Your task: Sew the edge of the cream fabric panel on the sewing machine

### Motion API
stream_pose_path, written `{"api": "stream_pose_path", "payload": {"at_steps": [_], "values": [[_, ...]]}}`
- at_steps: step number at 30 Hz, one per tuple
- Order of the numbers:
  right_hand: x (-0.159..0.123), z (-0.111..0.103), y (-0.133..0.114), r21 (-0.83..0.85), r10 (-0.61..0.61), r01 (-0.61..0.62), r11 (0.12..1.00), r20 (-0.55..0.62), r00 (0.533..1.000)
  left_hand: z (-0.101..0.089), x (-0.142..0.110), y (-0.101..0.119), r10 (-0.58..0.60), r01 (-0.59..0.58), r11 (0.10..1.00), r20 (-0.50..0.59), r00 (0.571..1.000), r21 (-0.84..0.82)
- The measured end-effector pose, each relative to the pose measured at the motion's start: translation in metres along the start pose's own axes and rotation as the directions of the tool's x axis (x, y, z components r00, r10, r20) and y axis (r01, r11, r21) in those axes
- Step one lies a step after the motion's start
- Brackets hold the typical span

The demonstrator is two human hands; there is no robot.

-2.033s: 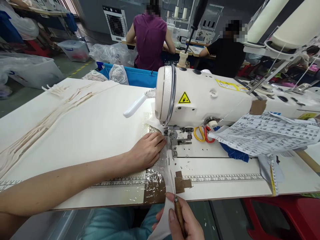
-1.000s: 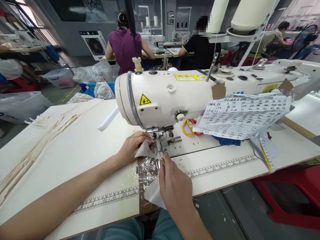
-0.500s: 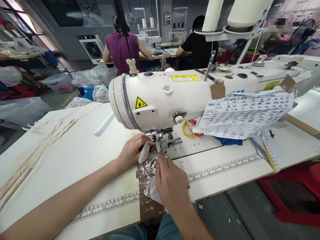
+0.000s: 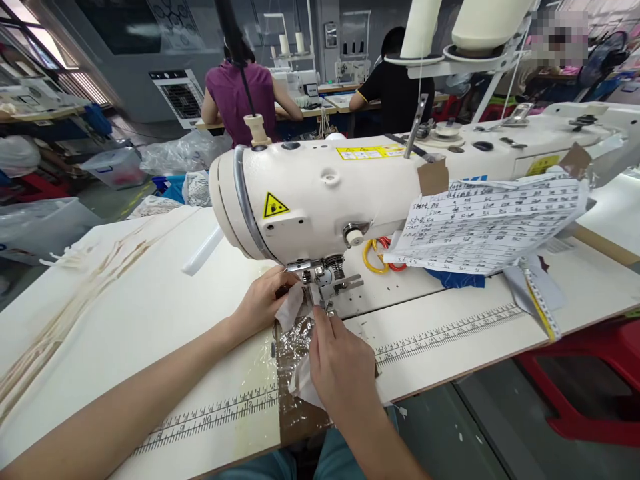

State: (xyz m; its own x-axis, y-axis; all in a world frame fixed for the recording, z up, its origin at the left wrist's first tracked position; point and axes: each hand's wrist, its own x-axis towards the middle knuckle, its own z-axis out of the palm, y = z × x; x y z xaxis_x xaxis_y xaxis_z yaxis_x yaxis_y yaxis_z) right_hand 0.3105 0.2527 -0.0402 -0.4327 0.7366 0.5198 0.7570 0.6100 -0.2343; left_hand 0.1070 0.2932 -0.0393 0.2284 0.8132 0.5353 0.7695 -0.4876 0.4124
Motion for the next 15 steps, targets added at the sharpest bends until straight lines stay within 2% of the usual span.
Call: {"api": "stream_pose_path", "payload": {"at_steps": [6, 11, 15], "values": [[0.001, 0.000, -0.001, -0.006, 0.033, -0.032, 0.999, 0.013, 0.999, -0.002, 0.000, 0.003, -0.009, 0.009, 0.999, -0.011, 1.000, -0.038], [0.005, 0.000, -0.002, -0.016, 0.034, -0.034, 0.999, 0.046, 0.998, -0.001, 0.000, 0.003, 0.134, -0.133, 0.986, 0.000, 0.991, 0.100], [-0.007, -0.007, -0.001, -0.009, 0.029, -0.028, 1.000, 0.021, 0.999, -0.010, -0.002, 0.007, 0.223, -0.239, 0.961, 0.118, 0.968, 0.138]]}}
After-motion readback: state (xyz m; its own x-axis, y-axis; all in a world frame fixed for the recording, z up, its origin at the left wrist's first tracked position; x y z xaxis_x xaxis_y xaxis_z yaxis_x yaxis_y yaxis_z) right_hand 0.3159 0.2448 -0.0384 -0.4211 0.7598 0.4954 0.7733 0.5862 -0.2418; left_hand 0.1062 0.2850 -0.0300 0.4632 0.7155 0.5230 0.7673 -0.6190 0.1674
